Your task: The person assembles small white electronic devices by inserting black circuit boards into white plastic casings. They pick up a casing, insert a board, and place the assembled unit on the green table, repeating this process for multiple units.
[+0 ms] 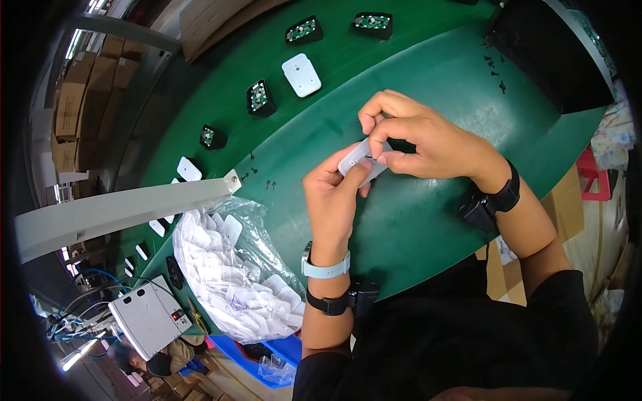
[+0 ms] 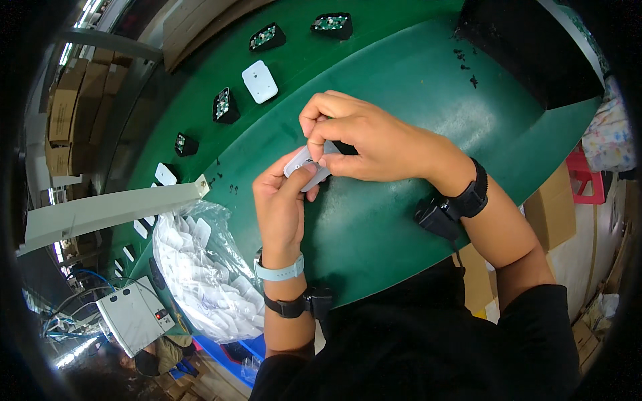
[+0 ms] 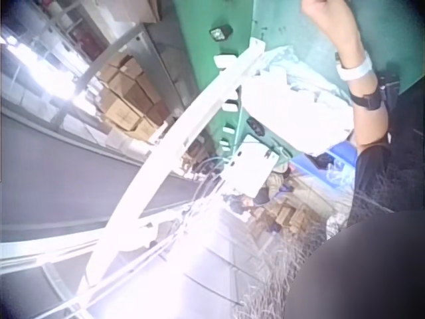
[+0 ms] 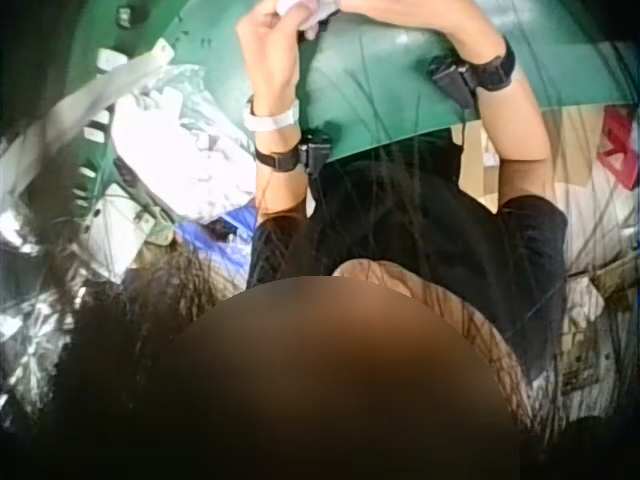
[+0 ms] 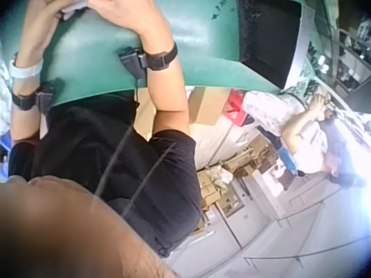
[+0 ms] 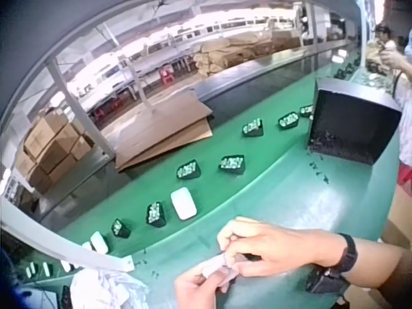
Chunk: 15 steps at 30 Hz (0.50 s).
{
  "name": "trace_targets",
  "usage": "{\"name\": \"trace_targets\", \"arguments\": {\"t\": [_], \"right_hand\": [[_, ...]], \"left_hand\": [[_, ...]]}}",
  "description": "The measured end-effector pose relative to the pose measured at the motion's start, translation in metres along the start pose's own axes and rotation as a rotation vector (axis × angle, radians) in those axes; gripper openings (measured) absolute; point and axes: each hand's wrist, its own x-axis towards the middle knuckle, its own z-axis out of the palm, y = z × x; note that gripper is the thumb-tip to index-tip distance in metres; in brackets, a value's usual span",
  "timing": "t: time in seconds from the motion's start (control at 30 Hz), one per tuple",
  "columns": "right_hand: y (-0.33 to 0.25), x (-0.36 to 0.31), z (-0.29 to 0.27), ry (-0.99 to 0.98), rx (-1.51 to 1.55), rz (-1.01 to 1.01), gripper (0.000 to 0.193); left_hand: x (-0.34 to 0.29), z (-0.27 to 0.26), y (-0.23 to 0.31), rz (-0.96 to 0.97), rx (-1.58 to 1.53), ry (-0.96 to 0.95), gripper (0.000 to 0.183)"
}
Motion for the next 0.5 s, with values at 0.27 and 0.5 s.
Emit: {"name": "trace_targets", "arguments": {"t": [0.27,0.5], "right_hand": [[-0.0023,-0.0008,-0.0004,-0.104,-0.028,0.002,0.013],[-0.0061,-0.0001,0.0001,-0.108,-0.106,-0.006,0.010]], "left_hand": [[0.0025,-0.0084,0.0033,-0.116,-0.087,-0.087,0.027],[0.0030,-0.0074,0.0007,-0.090,-0.047,-0.087,0.023]]}}
